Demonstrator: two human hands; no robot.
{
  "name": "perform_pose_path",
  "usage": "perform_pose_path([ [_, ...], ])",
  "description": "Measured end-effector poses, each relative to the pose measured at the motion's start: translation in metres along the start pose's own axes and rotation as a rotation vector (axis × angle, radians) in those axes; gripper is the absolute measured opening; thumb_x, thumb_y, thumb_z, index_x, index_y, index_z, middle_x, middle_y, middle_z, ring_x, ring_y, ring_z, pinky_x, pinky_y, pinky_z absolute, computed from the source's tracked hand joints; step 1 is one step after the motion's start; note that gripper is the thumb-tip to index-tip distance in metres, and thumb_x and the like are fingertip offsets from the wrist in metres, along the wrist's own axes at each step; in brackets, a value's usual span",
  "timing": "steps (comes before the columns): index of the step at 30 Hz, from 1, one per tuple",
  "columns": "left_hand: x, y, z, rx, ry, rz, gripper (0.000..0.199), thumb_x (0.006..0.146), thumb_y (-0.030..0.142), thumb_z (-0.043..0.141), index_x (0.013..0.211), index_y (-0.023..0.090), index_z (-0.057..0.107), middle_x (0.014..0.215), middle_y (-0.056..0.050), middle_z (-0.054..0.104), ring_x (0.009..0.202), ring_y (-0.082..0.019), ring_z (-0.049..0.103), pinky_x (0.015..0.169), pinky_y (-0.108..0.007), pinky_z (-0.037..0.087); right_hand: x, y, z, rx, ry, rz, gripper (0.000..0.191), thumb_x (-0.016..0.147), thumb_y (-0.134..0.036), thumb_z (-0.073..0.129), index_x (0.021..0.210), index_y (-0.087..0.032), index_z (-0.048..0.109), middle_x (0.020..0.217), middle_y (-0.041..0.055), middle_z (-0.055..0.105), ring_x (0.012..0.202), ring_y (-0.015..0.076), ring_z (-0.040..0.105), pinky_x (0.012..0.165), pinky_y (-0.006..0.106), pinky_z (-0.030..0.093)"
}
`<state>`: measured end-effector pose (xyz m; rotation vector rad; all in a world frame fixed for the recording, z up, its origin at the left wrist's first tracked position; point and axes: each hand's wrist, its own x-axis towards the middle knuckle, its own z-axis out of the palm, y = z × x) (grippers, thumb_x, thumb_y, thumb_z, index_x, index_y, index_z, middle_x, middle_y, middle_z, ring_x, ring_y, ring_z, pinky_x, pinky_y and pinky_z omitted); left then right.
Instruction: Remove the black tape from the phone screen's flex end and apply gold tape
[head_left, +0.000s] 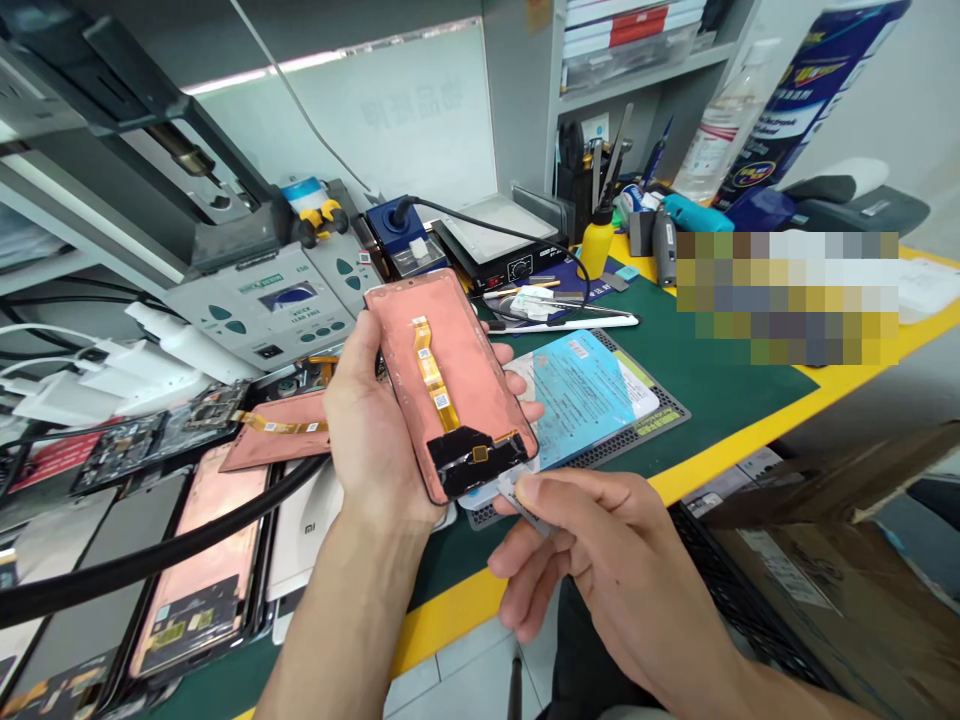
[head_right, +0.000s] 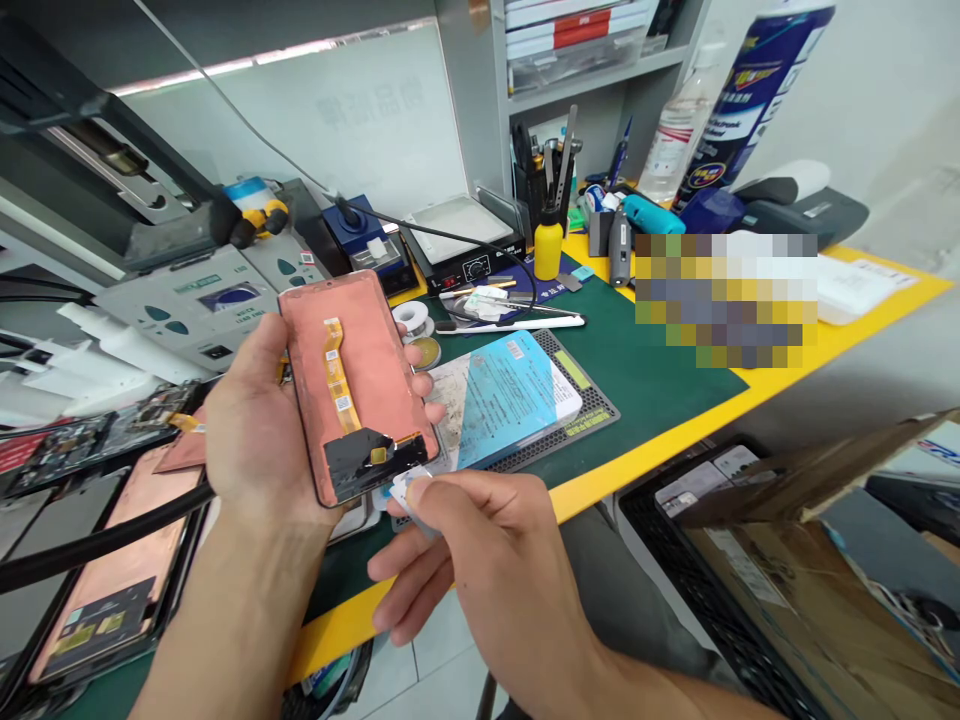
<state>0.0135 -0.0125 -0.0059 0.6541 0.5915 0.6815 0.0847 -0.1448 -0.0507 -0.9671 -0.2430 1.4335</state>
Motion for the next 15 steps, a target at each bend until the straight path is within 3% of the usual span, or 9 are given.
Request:
perform_pose_path([
  [9,0.0009,-0.0003,0.0025,0.026,0.044,0.027,0.066,0.094,0.066,0.035,0.109,0.012,0.071,0.087,-0.016,0.072,0.070,-0.031,0.072,0.063,-0.052,0.063,-0.0006,-0.0007,-0.0010,-0.001,-0.004,0.003,0.031,0.085,-0.042,0.072,0.075,-0.012,0.074,0.062,0.0087,0.074,0.044,0.0172,0.067,0.041,0.024,0.054],
  [15,0.0008,0.0008,0.0011,0.037,0.043,0.008,0.068,0.094,0.066,0.036,0.109,0.010,0.072,0.087,-0.019,0.075,0.068,-0.032,0.073,0.058,-0.050,0.062,-0.0001,-0.0017,-0.0005,0.011,-0.001,0.012,0.034,0.084,-0.042,0.073,0.068,-0.012,0.070,0.060,0.0086,0.073,0.042,0.0170,0.066,0.040,0.023,0.053],
])
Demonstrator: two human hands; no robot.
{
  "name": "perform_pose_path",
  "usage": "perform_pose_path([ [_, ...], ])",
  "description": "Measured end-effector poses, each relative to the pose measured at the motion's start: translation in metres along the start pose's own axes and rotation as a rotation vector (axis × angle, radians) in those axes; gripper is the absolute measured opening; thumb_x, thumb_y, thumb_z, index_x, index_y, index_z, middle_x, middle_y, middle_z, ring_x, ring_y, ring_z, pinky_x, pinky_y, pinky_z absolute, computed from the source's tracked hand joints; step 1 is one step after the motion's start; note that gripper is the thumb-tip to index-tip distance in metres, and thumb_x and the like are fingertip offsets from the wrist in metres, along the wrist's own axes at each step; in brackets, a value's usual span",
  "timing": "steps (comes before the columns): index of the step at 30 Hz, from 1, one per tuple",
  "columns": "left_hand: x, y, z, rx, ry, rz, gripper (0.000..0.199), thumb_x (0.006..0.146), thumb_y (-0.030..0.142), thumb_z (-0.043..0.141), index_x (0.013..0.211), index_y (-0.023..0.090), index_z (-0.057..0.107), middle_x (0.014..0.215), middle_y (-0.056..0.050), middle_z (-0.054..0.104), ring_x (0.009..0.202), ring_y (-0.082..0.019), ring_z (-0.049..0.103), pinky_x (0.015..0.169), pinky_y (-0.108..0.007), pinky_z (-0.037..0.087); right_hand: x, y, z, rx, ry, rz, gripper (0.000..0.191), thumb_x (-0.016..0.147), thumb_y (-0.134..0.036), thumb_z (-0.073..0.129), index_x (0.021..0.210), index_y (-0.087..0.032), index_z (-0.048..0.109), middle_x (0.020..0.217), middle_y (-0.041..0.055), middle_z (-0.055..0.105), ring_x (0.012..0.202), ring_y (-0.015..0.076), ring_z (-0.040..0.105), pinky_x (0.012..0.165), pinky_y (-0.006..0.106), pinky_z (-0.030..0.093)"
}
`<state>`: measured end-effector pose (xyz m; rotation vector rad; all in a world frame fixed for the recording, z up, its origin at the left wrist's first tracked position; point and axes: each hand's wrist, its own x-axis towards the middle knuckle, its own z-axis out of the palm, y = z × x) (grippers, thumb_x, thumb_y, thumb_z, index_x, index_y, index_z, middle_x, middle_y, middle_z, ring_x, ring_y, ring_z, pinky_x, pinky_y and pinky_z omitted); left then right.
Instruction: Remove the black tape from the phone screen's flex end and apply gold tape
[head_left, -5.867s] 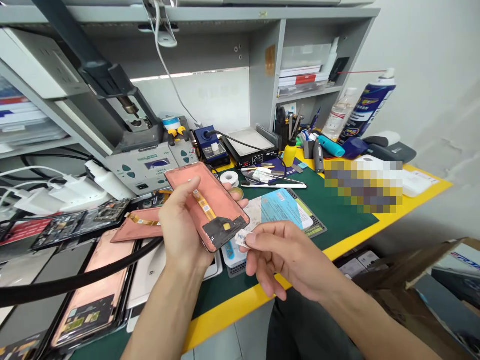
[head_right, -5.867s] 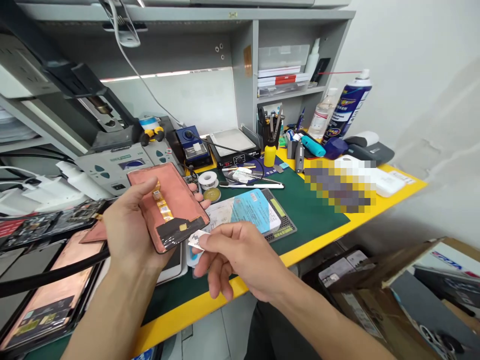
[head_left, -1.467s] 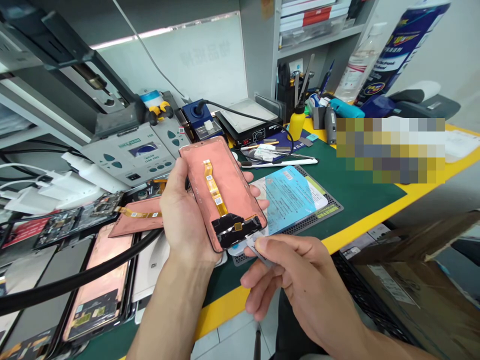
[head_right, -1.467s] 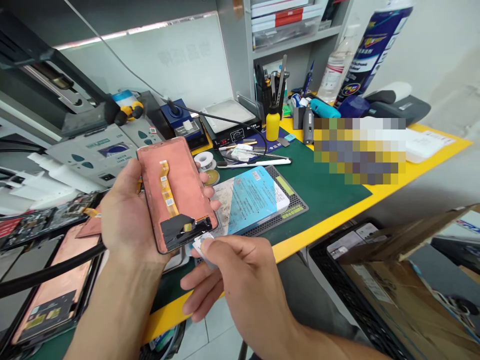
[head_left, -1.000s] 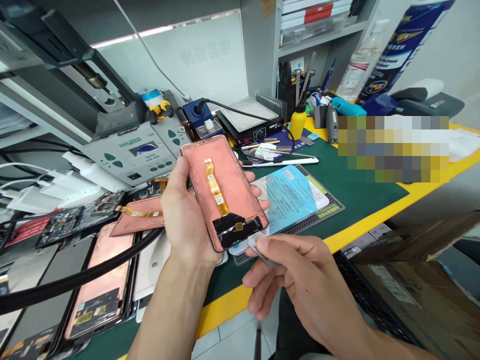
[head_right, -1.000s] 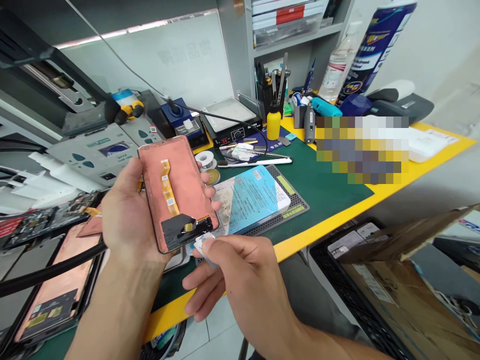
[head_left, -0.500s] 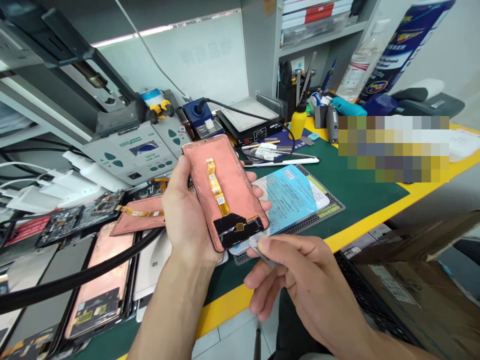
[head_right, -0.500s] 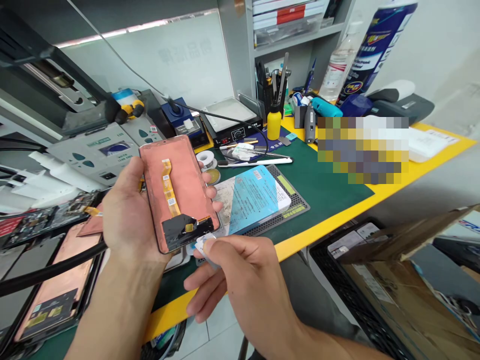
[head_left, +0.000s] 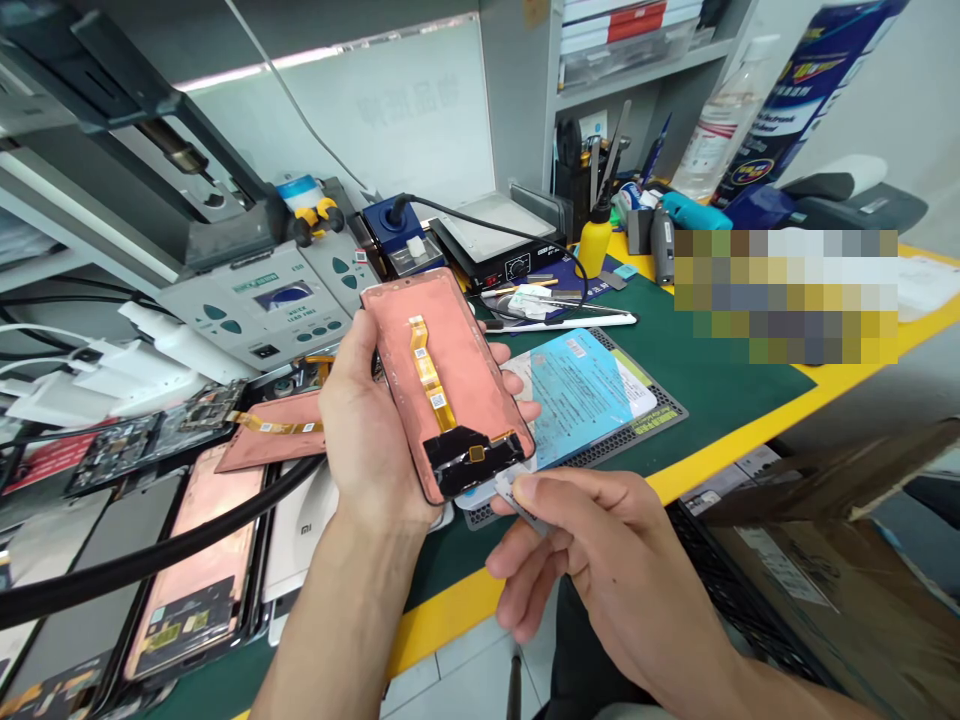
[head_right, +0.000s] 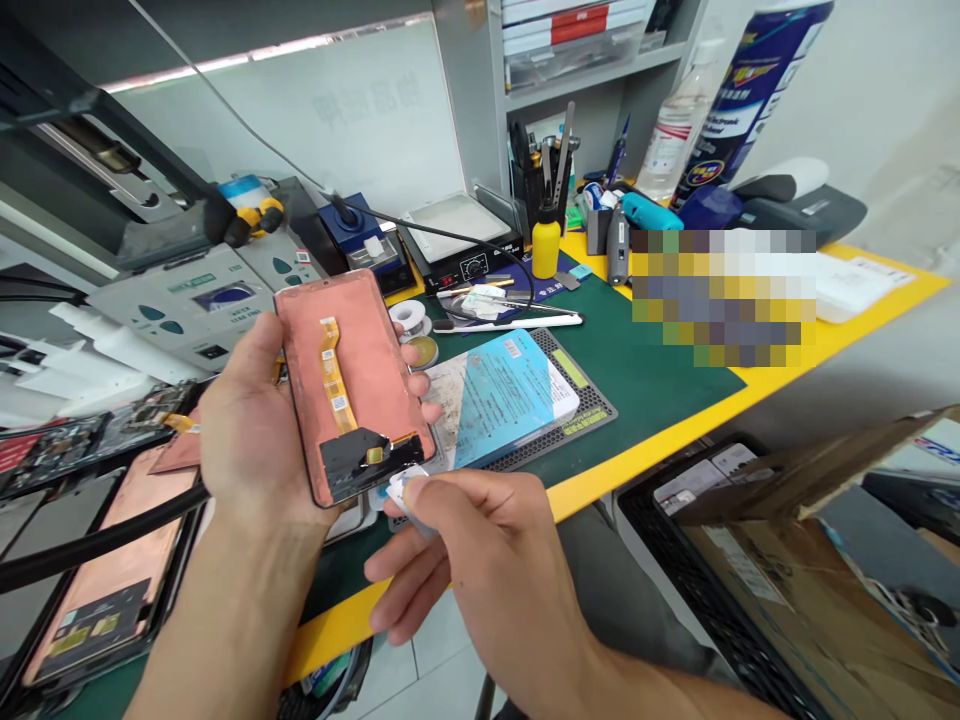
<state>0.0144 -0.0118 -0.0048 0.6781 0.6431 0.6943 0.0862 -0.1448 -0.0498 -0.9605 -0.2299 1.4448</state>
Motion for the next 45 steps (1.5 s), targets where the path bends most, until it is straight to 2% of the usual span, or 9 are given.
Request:
perform_pose_path([
  [9,-0.0002,-0.0015,0.0001,0.008,0.007,0.016,0.071,0.095,0.067,0.033,0.108,0.009,0.071,0.087,-0.018,0.074,0.067,-0.030,0.072,0.059,-0.049,0.062,0.0010,0.0025,-0.0031,0.007,-0.008,-0.001,0.034,0.083,-0.043,0.073,0.070,-0.012,0.072,0.062,0.0092,0.073,0.043,0.0176,0.066,0.041,0.024,0.054],
  [18,0.0016,-0.0020,0.0009,-0.031,-0.037,0.000,0.070,0.095,0.068,0.033,0.108,0.010,0.070,0.087,-0.015,0.072,0.069,-0.028,0.071,0.060,-0.048,0.062,0.0006,0.0031,-0.0030,0.016,-0.006,-0.003,0.032,0.084,-0.041,0.073,0.070,-0.012,0.073,0.061,0.0089,0.074,0.043,0.0178,0.067,0.040,0.024,0.054],
  [45,0.0000,-0.0016,0.0007,-0.028,-0.021,-0.009,0.070,0.094,0.069,0.034,0.109,0.011,0.069,0.088,-0.015,0.071,0.069,-0.029,0.071,0.060,-0.049,0.062,-0.0009,0.0021,-0.0032,0.017,-0.004,-0.002,0.032,0.084,-0.040,0.074,0.070,-0.012,0.073,0.061,0.0089,0.074,0.042,0.0170,0.066,0.040,0.023,0.054],
])
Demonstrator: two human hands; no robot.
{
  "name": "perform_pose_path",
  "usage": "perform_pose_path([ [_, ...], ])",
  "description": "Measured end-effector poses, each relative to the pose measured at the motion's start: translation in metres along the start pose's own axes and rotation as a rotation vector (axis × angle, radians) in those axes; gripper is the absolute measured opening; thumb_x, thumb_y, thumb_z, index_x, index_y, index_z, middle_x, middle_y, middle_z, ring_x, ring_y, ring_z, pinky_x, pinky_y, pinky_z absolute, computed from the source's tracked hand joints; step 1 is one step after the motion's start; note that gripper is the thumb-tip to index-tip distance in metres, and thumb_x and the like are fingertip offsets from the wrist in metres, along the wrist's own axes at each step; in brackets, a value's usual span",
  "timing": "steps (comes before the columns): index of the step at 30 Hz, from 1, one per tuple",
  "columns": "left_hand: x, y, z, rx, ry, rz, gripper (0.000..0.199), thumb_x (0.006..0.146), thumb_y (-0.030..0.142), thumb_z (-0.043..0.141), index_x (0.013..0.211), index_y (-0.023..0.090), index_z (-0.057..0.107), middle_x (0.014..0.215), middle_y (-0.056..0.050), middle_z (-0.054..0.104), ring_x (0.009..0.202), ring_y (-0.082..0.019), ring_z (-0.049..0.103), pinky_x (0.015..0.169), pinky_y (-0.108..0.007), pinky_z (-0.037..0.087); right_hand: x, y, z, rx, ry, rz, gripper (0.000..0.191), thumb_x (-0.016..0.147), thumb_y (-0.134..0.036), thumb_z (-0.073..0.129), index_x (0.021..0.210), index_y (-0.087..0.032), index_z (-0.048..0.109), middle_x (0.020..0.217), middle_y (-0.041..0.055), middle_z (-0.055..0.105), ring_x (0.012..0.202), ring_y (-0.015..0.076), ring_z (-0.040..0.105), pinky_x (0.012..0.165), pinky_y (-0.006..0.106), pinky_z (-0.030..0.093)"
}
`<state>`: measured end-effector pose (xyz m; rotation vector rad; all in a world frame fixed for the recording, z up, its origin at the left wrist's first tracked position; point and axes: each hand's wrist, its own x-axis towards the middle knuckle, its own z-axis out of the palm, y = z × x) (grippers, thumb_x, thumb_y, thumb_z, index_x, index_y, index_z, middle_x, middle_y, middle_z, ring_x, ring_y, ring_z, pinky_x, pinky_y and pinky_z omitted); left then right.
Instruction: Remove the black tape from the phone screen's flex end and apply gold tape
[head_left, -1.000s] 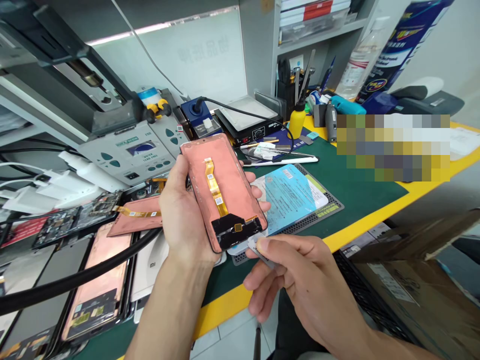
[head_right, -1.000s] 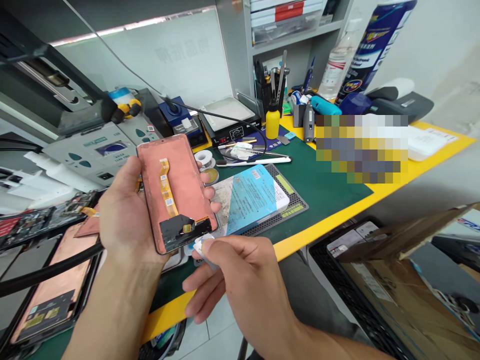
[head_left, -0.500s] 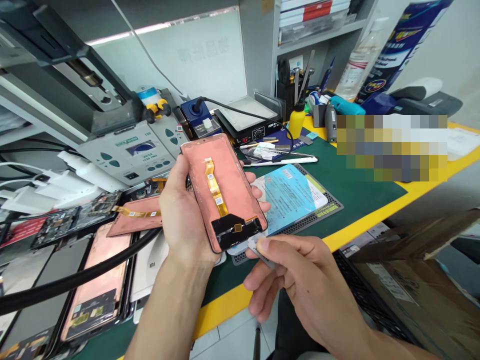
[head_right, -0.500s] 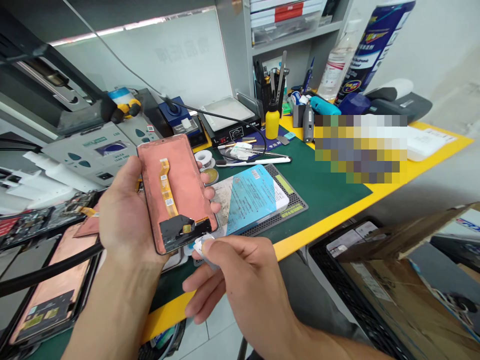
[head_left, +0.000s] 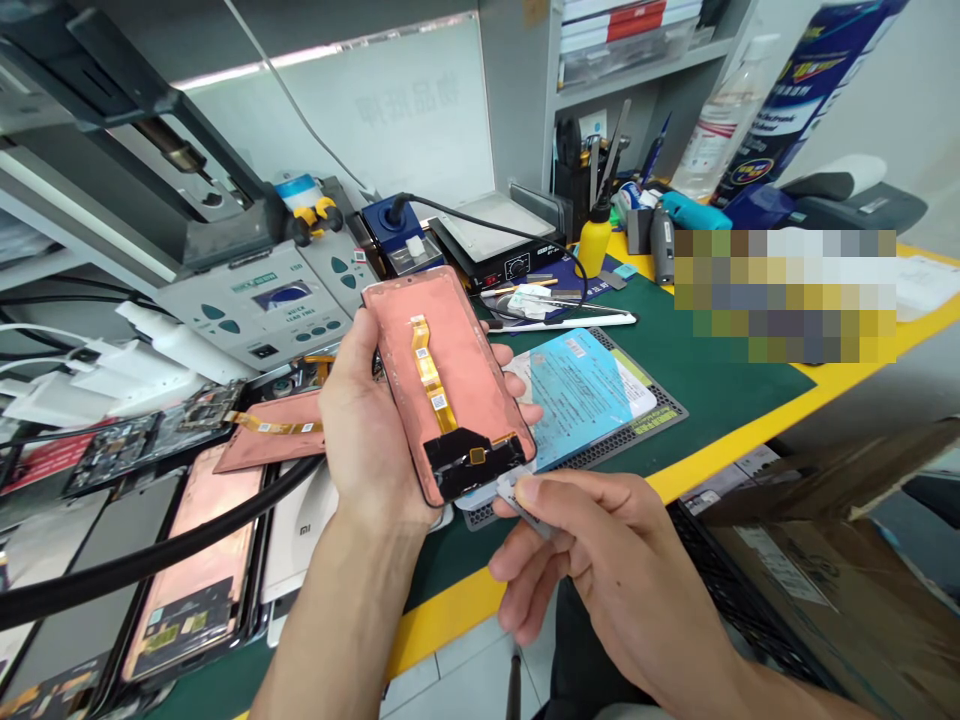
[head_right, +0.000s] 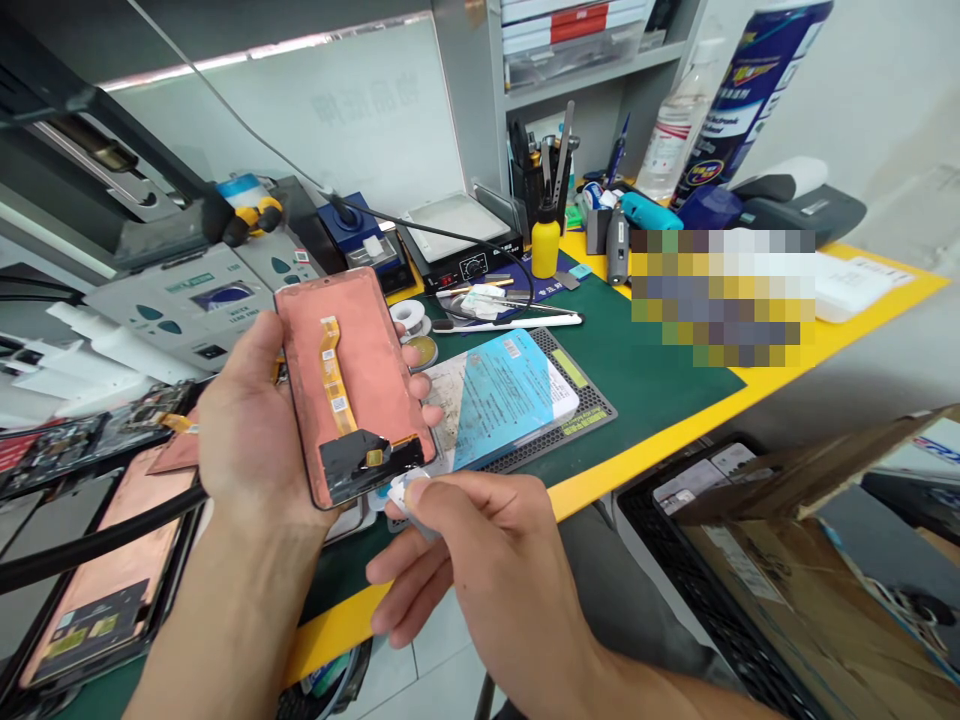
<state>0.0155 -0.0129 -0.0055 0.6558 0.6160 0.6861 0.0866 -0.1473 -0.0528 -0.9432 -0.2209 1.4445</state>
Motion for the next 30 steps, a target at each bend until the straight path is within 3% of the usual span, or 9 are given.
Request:
perform_pose_path([
  [20,-0.0011,0.0005,0.0003,-0.005,0.001,-0.014,0.068,0.093,0.068,0.036,0.107,0.011,0.069,0.088,-0.016,0.071,0.069,-0.029,0.070,0.060,-0.049,0.062,-0.0002,-0.0015,0.0026,-0.034,0.020,0.006,0.033,0.083,-0.043,0.073,0.072,-0.012,0.073,0.061,0.0090,0.074,0.042,0.0170,0.066,0.041,0.023,0.053],
  [30,0.0000,-0.0003,0.0030,0.063,0.085,0.017,0.067,0.094,0.067,0.032,0.111,0.012,0.068,0.090,-0.017,0.072,0.069,-0.031,0.071,0.057,-0.050,0.062,-0.0015,-0.0027,0.0032,-0.010,0.049,0.028,0.035,0.083,-0.043,0.074,0.068,-0.012,0.072,0.060,0.0089,0.073,0.042,0.0179,0.066,0.041,0.024,0.053],
])
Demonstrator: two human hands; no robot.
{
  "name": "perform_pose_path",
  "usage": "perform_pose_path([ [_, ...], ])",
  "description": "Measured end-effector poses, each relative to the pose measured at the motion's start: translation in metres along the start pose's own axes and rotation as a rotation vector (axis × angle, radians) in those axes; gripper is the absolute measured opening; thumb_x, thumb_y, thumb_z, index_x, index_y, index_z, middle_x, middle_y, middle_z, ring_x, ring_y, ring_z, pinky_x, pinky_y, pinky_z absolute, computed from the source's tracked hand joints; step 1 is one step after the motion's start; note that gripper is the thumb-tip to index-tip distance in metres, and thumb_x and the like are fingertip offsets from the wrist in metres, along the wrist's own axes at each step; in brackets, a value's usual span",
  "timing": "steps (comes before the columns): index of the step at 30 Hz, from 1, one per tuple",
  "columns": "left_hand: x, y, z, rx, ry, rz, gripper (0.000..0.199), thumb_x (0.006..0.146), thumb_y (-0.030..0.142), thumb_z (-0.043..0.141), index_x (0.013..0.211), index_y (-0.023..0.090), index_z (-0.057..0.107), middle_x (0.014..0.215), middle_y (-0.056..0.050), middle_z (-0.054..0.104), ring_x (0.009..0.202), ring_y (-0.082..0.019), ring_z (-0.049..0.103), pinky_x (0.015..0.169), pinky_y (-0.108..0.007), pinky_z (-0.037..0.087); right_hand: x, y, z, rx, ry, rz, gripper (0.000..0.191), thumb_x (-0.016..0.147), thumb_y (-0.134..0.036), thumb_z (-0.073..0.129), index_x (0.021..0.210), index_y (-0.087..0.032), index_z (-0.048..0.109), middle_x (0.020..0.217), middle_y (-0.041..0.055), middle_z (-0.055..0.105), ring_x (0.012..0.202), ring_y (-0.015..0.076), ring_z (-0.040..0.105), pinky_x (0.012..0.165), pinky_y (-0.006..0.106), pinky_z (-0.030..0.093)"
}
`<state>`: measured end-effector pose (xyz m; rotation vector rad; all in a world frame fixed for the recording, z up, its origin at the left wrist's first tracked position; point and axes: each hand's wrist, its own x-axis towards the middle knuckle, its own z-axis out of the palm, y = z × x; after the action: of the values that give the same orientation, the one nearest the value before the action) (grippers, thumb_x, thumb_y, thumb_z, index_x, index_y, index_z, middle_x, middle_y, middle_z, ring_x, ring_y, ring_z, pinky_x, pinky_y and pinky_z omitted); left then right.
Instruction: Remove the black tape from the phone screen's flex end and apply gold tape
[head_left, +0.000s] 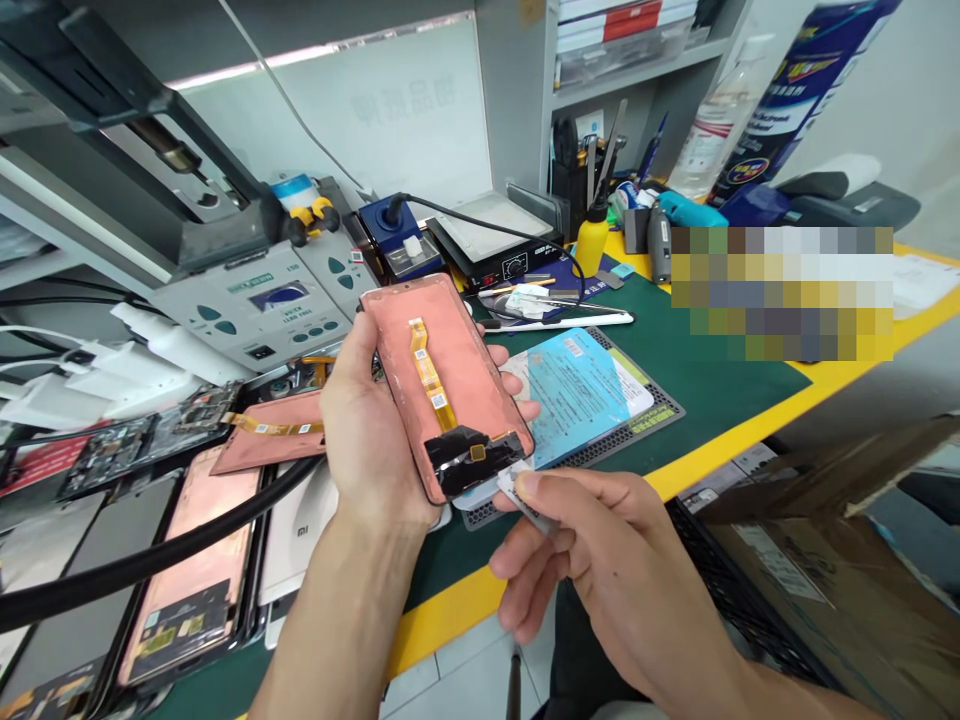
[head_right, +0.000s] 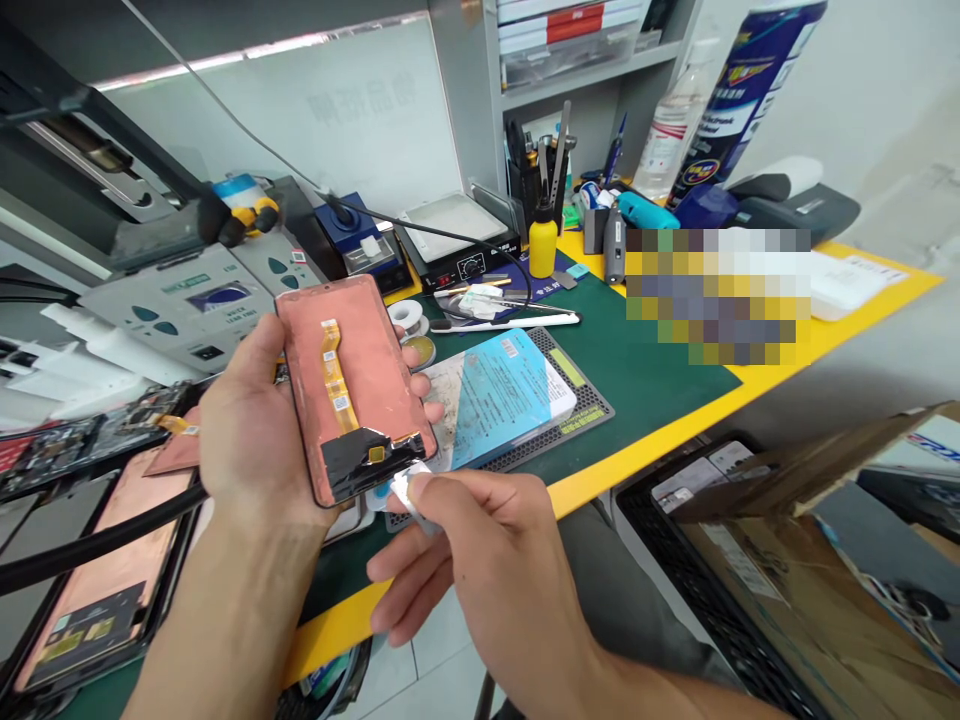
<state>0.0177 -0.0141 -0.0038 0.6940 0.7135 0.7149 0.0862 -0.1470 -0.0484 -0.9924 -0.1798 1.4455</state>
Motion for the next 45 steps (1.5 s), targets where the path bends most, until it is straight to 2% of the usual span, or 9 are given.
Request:
perform_pose_path([
  [6,0.0001,-0.0007,-0.0022,-0.014,0.023,-0.023,0.067,0.094,0.066,0.035,0.109,0.010,0.068,0.096,-0.019,0.072,0.070,-0.032,0.072,0.060,-0.052,0.061,-0.0014,-0.0014,-0.0002,0.010,-0.002,0.015,0.032,0.085,-0.040,0.071,0.071,-0.011,0.075,0.059,0.0078,0.073,0.041,0.0174,0.066,0.040,0.024,0.054],
  [18,0.0000,-0.0010,0.0002,-0.067,0.015,-0.063,0.070,0.092,0.069,0.035,0.107,0.010,0.069,0.090,-0.017,0.069,0.069,-0.030,0.069,0.062,-0.052,0.061,-0.0002,-0.0012,-0.0008,-0.003,-0.005,0.021,0.033,0.085,-0.040,0.071,0.069,-0.011,0.073,0.061,0.0092,0.073,0.041,0.0172,0.066,0.041,0.024,0.053],
  [30,-0.0005,-0.0008,-0.0003,-0.054,0.008,-0.063,0.067,0.091,0.070,0.036,0.108,0.013,0.068,0.091,-0.016,0.069,0.070,-0.030,0.070,0.064,-0.053,0.062,-0.0015,0.0006,-0.0003,-0.007,0.012,-0.001,0.035,0.083,-0.042,0.074,0.065,-0.013,0.070,0.060,0.0083,0.073,0.042,0.0168,0.066,0.042,0.023,0.053],
  [45,-0.0006,-0.0015,-0.0008,-0.062,0.002,-0.060,0.070,0.092,0.070,0.035,0.109,0.011,0.069,0.091,-0.017,0.069,0.071,-0.030,0.069,0.065,-0.055,0.061,-0.0028,0.0008,0.0027,-0.004,0.029,-0.012,0.037,0.080,-0.046,0.077,0.065,-0.013,0.070,0.059,0.0076,0.073,0.041,0.0171,0.066,0.041,0.023,0.053],
])
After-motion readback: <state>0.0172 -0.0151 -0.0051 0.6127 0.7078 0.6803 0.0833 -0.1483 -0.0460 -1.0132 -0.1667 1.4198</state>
